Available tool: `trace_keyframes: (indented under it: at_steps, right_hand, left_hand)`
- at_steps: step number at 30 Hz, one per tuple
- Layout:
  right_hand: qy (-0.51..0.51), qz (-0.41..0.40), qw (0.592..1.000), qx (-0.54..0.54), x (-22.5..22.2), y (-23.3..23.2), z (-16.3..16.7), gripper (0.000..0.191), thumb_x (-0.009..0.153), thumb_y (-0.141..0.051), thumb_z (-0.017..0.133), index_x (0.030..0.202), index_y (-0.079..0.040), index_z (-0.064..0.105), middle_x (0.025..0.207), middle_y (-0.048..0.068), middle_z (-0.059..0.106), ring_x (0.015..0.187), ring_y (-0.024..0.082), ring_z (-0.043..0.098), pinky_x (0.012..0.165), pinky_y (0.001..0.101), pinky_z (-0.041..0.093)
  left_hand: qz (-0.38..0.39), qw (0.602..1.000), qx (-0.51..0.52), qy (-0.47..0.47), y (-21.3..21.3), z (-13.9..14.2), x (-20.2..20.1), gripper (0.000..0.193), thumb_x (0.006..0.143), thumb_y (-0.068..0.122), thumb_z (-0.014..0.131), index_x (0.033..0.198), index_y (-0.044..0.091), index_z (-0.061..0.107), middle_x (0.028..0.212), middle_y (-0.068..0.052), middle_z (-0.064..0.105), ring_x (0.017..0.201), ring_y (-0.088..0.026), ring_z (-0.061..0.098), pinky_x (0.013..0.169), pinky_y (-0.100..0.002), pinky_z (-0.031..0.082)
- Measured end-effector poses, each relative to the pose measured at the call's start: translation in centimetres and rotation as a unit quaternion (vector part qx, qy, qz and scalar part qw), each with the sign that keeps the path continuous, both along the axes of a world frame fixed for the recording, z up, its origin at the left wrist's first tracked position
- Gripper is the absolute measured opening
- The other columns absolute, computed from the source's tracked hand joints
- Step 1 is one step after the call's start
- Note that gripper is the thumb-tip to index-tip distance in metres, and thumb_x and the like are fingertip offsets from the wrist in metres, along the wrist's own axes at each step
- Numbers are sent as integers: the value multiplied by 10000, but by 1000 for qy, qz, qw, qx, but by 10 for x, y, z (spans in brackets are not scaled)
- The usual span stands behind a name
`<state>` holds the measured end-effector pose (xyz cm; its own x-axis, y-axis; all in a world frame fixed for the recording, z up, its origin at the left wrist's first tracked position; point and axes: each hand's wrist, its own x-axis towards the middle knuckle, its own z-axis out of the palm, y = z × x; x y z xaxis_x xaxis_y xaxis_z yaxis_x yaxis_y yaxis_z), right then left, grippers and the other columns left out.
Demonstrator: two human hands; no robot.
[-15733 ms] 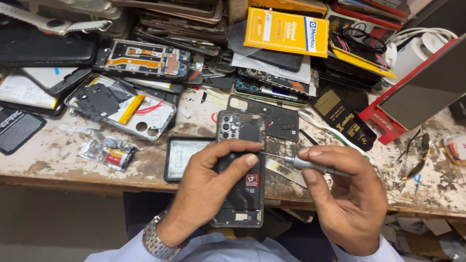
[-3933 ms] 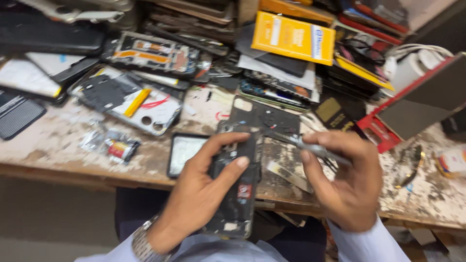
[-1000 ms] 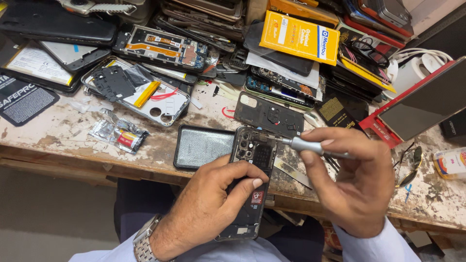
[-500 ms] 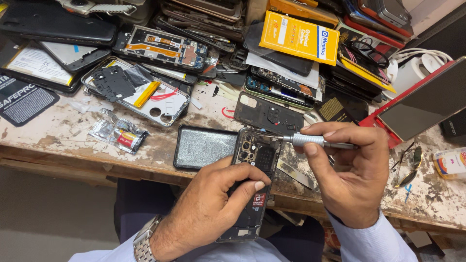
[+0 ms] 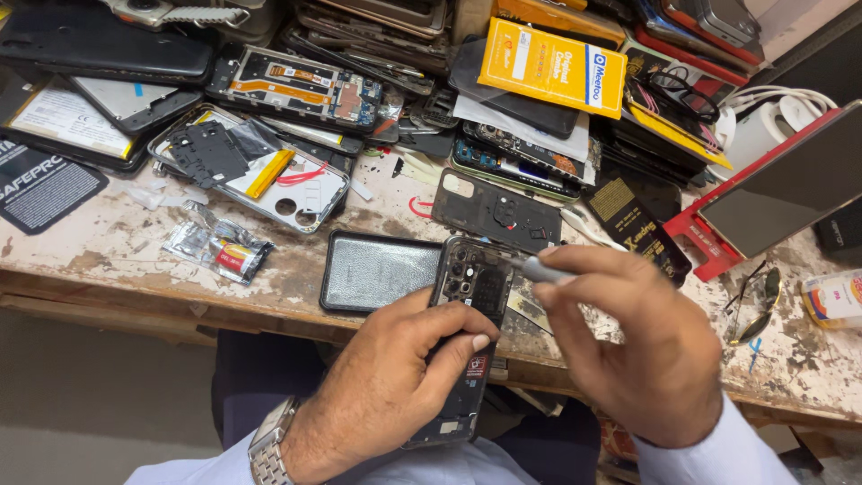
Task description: The person holds a disassembled smartphone with its back cover removed and works on the exposed internal chassis, using a screwdriver to unscrew and adjust components and a small pry tool to work along the edges of the phone. They reposition the phone repeatedly on a cluttered repair bench while continuing the repair.
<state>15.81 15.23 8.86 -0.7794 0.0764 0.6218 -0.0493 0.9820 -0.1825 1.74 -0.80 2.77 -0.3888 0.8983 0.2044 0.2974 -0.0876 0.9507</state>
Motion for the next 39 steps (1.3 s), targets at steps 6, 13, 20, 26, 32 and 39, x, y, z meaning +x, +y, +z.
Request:
trace_keyframes:
  at_steps: [6, 13, 20, 26, 32, 39]
  right_hand:
    - [-112, 111, 986, 59, -6, 0, 37, 356, 783, 45, 691, 1115, -21, 582, 1125, 202, 657, 940, 342, 691, 757, 411, 574]
    - [-142, 31, 989, 28, -15, -3, 51, 335, 855, -63, 723, 1171, -8, 626, 1098, 161, 675, 939, 293, 695, 760, 376, 557]
    - [-140, -13, 989, 47, -12, 0, 44, 292, 926, -61, 722, 1204, -9, 649, 997, 134, 689, 877, 280, 703, 736, 385, 559]
    - [-124, 26, 990, 62, -18, -3, 48, 241, 940, -45, 697, 1162, 24, 632, 1038, 157, 691, 901, 282, 709, 750, 370, 568]
    - [-124, 45, 989, 64, -26, -4, 53, 195, 904, -44, 708, 1079, 6, 638, 1047, 155, 701, 935, 307, 720, 773, 382, 581]
    - [-110, 52, 992, 34, -29, 2, 49, 172, 937, -28, 693, 1098, 3, 643, 1057, 150, 692, 966, 289, 723, 791, 374, 584]
  left_hand:
    - [9, 1000, 15, 17, 2, 1, 0, 127, 926, 114, 629, 992, 62, 724, 921, -97, 700, 831, -249, 726, 734, -355, 570]
    - [7, 1000, 8, 24, 1, 2, 0, 130, 941, 127, 625, 996, 74, 731, 916, -103, 700, 848, -256, 723, 756, -360, 565]
    - [26, 999, 14, 31, 2, 3, -2, 140, 935, 120, 621, 1011, 76, 730, 942, -103, 712, 889, -268, 722, 775, -365, 562]
    - [22, 999, 17, 32, 4, 5, 0, 141, 928, 111, 623, 1014, 69, 726, 951, -107, 711, 892, -278, 721, 776, -366, 566]
    - [27, 999, 9, 26, 4, 2, 1, 133, 936, 122, 629, 1006, 71, 729, 952, -100, 716, 885, -262, 732, 775, -357, 572]
    - [41, 998, 11, 36, 3, 0, -1, 146, 939, 130, 622, 1007, 78, 739, 946, -102, 715, 877, -256, 731, 780, -355, 571]
